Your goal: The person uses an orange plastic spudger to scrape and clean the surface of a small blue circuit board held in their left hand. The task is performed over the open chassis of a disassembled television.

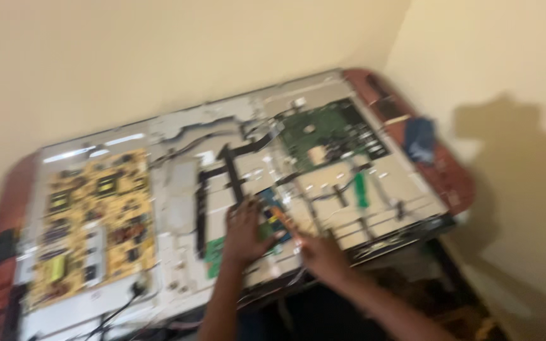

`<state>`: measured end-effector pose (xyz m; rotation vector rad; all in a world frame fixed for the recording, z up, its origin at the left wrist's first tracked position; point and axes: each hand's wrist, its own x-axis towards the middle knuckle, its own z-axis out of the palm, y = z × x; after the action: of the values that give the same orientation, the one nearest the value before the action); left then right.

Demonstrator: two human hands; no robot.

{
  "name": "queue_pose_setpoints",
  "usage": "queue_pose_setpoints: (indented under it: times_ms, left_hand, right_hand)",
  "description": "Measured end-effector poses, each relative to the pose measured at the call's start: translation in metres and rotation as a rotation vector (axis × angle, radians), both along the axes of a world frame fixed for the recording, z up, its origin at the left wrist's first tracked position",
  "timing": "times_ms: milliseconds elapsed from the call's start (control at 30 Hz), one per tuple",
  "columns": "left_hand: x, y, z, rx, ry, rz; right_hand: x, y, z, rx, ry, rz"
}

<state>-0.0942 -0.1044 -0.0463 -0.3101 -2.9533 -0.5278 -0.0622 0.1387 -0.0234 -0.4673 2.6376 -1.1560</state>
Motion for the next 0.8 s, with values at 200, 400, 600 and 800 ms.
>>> queue_pose_setpoints:
  times_ms: [200, 400, 600, 800]
  left_hand:
    - [-0.003, 0.004, 0.001, 0.040, -0.047, 0.039]
    - [0.000, 0.004, 0.009, 0.024, -0.129, 0.065]
    - [0.004, 0.006, 0.011, 0.077, -0.124, 0.036]
    - [-0.001, 0.001, 0.001, 0.077, -0.101, 0.046]
  right_hand:
    - [-0.026, -0.042, 0.010, 0.357, 0.104, -0.076]
    - [-0.048, -0.040, 0.001, 0.146, 0.038, -0.058]
    - [-0.062, -0.014, -0.016, -0.081, -0.579, -0.248]
    - [-0.077, -0.029, -0.004, 0.096, -0.349, -0.074]
